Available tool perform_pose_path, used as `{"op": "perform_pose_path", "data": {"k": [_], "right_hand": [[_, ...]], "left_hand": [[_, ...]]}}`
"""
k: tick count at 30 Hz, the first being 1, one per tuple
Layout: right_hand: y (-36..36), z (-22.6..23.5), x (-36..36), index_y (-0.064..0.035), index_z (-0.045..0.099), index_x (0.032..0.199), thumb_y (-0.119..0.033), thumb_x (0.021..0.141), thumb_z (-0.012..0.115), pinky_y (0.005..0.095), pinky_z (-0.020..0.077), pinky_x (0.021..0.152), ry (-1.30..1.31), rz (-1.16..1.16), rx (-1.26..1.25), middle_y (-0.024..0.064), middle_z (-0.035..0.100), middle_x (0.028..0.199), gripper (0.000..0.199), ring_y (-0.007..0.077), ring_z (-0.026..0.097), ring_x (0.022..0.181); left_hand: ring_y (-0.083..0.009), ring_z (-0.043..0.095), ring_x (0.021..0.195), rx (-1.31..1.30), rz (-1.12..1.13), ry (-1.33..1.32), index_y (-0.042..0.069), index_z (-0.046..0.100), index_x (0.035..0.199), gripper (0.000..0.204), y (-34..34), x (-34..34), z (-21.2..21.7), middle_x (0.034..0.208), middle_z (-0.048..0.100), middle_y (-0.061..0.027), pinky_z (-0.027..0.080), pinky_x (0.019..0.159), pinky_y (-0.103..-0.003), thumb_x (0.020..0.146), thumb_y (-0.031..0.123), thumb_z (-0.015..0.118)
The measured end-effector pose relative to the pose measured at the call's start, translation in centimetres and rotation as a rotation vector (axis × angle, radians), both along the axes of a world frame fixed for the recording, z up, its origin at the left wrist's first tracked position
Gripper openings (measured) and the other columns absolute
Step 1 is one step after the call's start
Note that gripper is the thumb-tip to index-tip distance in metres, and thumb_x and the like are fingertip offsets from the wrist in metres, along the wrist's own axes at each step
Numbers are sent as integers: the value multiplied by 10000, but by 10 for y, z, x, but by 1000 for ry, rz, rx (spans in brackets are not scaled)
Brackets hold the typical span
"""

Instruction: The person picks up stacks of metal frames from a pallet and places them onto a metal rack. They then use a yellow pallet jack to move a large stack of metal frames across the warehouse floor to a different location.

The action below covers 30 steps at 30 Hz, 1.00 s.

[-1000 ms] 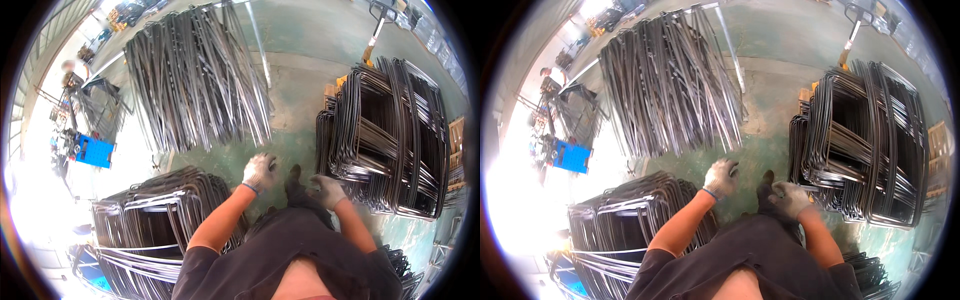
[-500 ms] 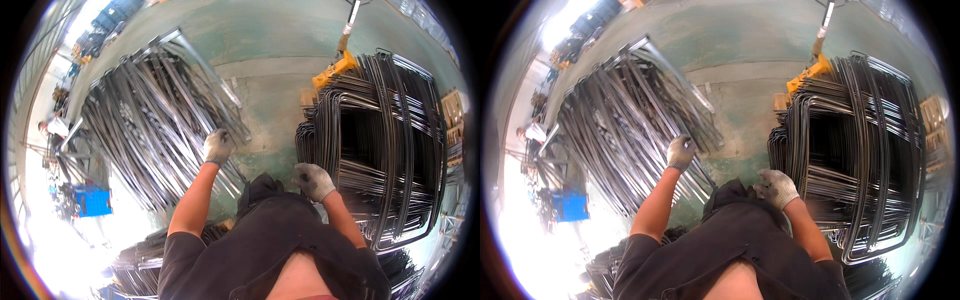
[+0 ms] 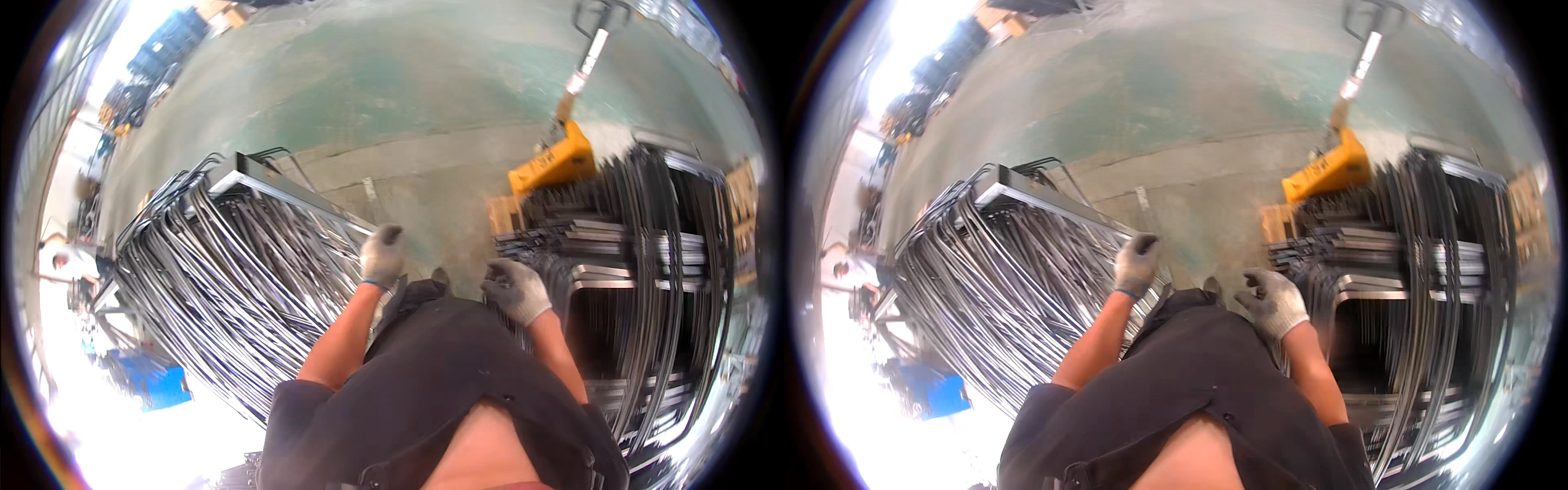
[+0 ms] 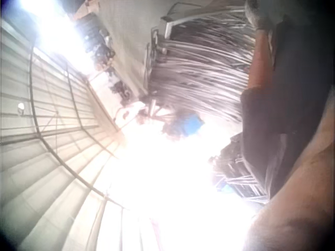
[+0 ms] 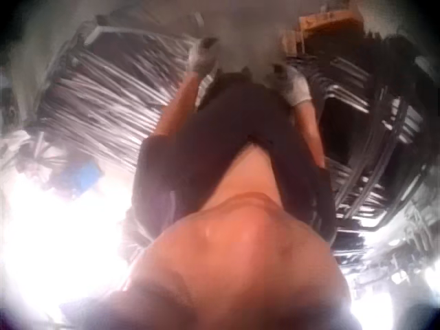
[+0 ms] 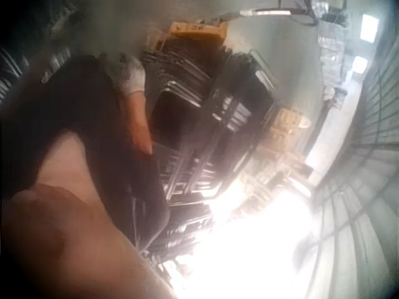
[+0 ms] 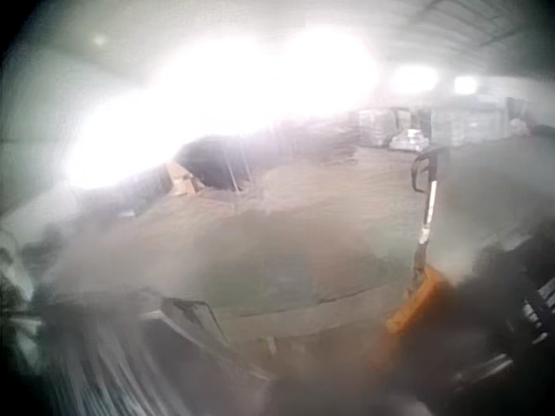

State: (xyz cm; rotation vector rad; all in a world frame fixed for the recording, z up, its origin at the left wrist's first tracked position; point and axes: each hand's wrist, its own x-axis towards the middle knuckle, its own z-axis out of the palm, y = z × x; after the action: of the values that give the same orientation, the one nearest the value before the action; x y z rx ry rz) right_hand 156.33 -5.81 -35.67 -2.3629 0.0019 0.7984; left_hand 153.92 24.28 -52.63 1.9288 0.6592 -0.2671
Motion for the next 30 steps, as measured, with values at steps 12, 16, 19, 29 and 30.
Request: {"op": "perform_pose_path", "data": {"k": [12,16,19,29,30], "right_hand": [[8,-551,319,-27,776,1313,-248,938,837,451,636,950,-166,321,-54,185,837,1183,439,354,822,1072],[107,-961,442,-57,767,1339,-278,955,846,456,629,965,-85,498,201,177,837,1192,450,370,807,1097],[170,-975,513,-40,784,1318,-301,927,858,455,617,1018,-53,508,305,168,826,1192,476,366,788,1125],[462,-931,704,-21,778,1311,-254,932,850,465,623,994,-278,1069,512,187,822,1192,451,368,789,1133],[481,-933,707,-15,774,1318,-261,932,849,462,622,1000,-286,1116,469,191,822,1201,464,368,789,1140]], "left_hand": [[-355,749,1242,275,-16,-221,40,808,1213,259,61,313,-381,1285,797,-162,598,1075,-443,1017,200,756],[-338,787,1171,533,368,-181,31,797,1210,253,128,353,-699,1258,811,-180,615,1039,-434,1007,182,790],[-279,816,1106,554,666,-245,19,794,1226,265,159,362,-768,1193,831,-182,625,996,-396,991,136,832],[-252,778,1044,693,1985,-394,-5,760,1318,423,342,286,-759,1214,833,-120,600,981,-410,1051,321,800],[-270,780,1054,681,2099,-358,-11,755,1332,447,358,280,-755,1236,833,-126,600,985,-420,1056,338,795]]}}
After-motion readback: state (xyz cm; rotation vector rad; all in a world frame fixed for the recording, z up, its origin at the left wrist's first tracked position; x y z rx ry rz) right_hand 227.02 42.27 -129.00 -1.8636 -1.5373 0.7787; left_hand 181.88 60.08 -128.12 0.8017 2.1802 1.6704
